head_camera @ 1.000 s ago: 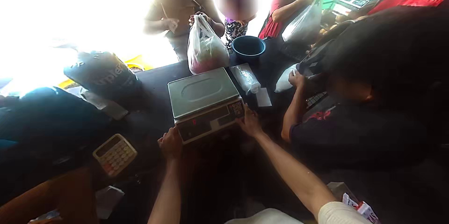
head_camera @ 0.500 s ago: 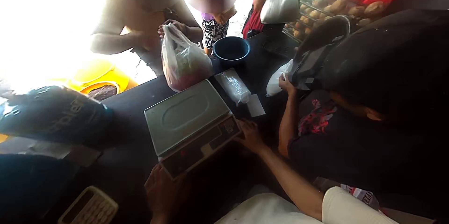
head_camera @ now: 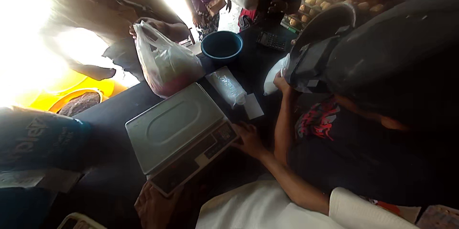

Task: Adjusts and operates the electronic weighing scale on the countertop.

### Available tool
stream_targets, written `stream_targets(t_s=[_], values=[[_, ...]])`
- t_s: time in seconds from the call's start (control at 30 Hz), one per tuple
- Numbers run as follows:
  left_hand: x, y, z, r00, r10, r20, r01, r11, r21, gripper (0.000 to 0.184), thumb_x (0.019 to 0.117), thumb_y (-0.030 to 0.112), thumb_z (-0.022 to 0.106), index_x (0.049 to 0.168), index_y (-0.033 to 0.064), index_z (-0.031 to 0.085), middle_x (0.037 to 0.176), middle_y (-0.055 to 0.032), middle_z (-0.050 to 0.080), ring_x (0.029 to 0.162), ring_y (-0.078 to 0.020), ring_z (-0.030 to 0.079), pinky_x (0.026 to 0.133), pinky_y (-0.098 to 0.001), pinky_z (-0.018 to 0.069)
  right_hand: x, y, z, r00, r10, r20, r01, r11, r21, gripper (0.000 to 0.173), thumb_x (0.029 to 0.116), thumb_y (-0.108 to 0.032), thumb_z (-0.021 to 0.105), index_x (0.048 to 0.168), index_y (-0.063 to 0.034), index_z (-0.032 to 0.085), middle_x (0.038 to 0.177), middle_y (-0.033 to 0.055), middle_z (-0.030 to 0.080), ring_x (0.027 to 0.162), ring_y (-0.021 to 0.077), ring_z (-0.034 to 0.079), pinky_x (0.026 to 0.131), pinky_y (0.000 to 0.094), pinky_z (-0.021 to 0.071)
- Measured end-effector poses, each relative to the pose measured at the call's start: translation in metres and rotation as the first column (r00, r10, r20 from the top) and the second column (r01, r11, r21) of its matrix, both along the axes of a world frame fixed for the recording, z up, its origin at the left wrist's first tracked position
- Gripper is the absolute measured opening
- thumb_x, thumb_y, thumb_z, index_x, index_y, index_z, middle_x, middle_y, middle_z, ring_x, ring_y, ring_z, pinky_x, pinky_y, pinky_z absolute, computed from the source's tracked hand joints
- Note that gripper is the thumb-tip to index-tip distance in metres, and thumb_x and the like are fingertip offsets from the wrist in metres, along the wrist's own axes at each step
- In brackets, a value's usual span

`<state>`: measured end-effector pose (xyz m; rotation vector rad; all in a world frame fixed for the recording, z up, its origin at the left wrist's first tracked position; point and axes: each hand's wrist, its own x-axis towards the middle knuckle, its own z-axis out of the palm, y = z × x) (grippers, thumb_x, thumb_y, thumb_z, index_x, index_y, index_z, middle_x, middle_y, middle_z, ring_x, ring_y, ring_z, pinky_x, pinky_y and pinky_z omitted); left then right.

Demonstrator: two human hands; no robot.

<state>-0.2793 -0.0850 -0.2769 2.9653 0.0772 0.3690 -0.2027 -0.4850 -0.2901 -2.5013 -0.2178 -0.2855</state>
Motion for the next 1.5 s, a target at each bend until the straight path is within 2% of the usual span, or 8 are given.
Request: stream_targets(t_s=[0.17,0.3,0.4,0.73,0.93,1.2,1.5], values=[[0.001,0.008,-0.017,0.999,0.02,-0.031,-0.021,0.999,-0.036,0.12,0.0678,0.087,0.058,0.139,-0.0097,0.051,0.146,-0.0314,0.05,0.138,-0.0473,0.046,0.117,-0.0589,0.0262,0.001,-0.003,-0.004,1.0,0.0,-0.015,-0.001,1.0,-0.018,0.077,0.0899,-0.061,0.066,0.149,-0.0147,0.054,0.146,0.001,0.061,0.143,0.0281,0.048,0.119,0.0583,0.0293],[0.002,0.008,-0.014,0.995,0.042,-0.091,-0.046,0.998,-0.042,0.126,0.0669,0.089,0.057,0.144,-0.0097,0.045,0.15,-0.0318,0.046,0.142,-0.0475,0.041,0.121,-0.057,0.0219,0.002,-0.001,-0.014,1.0,-0.016,0.013,0.017,0.998,-0.065,0.072,0.0916,-0.065,0.062,0.146,-0.0173,0.058,0.142,-0.0009,0.064,0.141,0.0256,0.049,0.118,0.0566,0.0321],[0.001,0.006,-0.013,0.993,0.048,-0.109,-0.054,0.997,-0.051,0.125,0.0674,0.087,0.058,0.143,-0.0111,0.045,0.15,-0.0333,0.045,0.143,-0.0486,0.039,0.121,-0.0569,0.0212,0.001,-0.002,-0.022,1.0,-0.017,0.024,0.018,0.997,-0.077,0.073,0.0913,-0.064,0.063,0.148,-0.0192,0.055,0.145,-0.0024,0.061,0.143,0.0234,0.047,0.118,0.0556,0.0313],[0.001,0.007,-0.016,0.998,0.032,-0.05,-0.035,0.998,-0.056,0.12,0.0694,0.087,0.058,0.141,-0.0087,0.048,0.146,-0.0325,0.049,0.14,-0.0486,0.043,0.119,-0.0572,0.0256,0.002,-0.001,-0.024,0.999,-0.008,0.051,0.011,0.998,-0.065,0.077,0.0875,-0.06,0.071,0.148,-0.0161,0.055,0.145,-0.0018,0.061,0.144,0.0246,0.045,0.119,0.0569,0.027],[0.001,0.008,-0.018,0.999,0.032,-0.035,-0.035,0.997,-0.072,0.119,0.0691,0.085,0.061,0.14,-0.0095,0.049,0.145,-0.0339,0.049,0.139,-0.0497,0.044,0.118,-0.0587,0.0272,0.002,-0.001,-0.025,0.999,-0.009,0.035,0.012,0.997,-0.074,0.079,0.086,-0.06,0.073,0.149,-0.0153,0.054,0.145,-0.0003,0.061,0.144,0.0258,0.045,0.119,0.0576,0.028],[0.0,0.01,-0.021,1.0,0.015,0.005,-0.015,0.997,-0.071,0.115,0.0709,0.086,0.06,0.138,-0.008,0.051,0.142,-0.0321,0.053,0.137,-0.0481,0.047,0.117,-0.0583,0.0294,0.002,-0.001,-0.025,0.999,-0.006,0.037,0.009,0.996,-0.087,0.081,0.085,-0.058,0.074,0.15,-0.0147,0.053,0.146,-0.0004,0.061,0.144,0.0256,0.045,0.119,0.0569,0.0268],[-0.001,0.008,-0.019,0.999,0.039,-0.027,-0.041,0.996,-0.085,0.117,0.0708,0.086,0.058,0.137,-0.0098,0.05,0.14,-0.034,0.053,0.133,-0.0515,0.048,0.114,-0.061,0.0301,0.002,-0.001,-0.025,0.999,-0.001,0.044,0.005,0.996,-0.093,0.08,0.0861,-0.061,0.071,0.148,-0.013,0.055,0.146,0.0006,0.06,0.145,0.0266,0.044,0.118,0.0581,0.0272]])
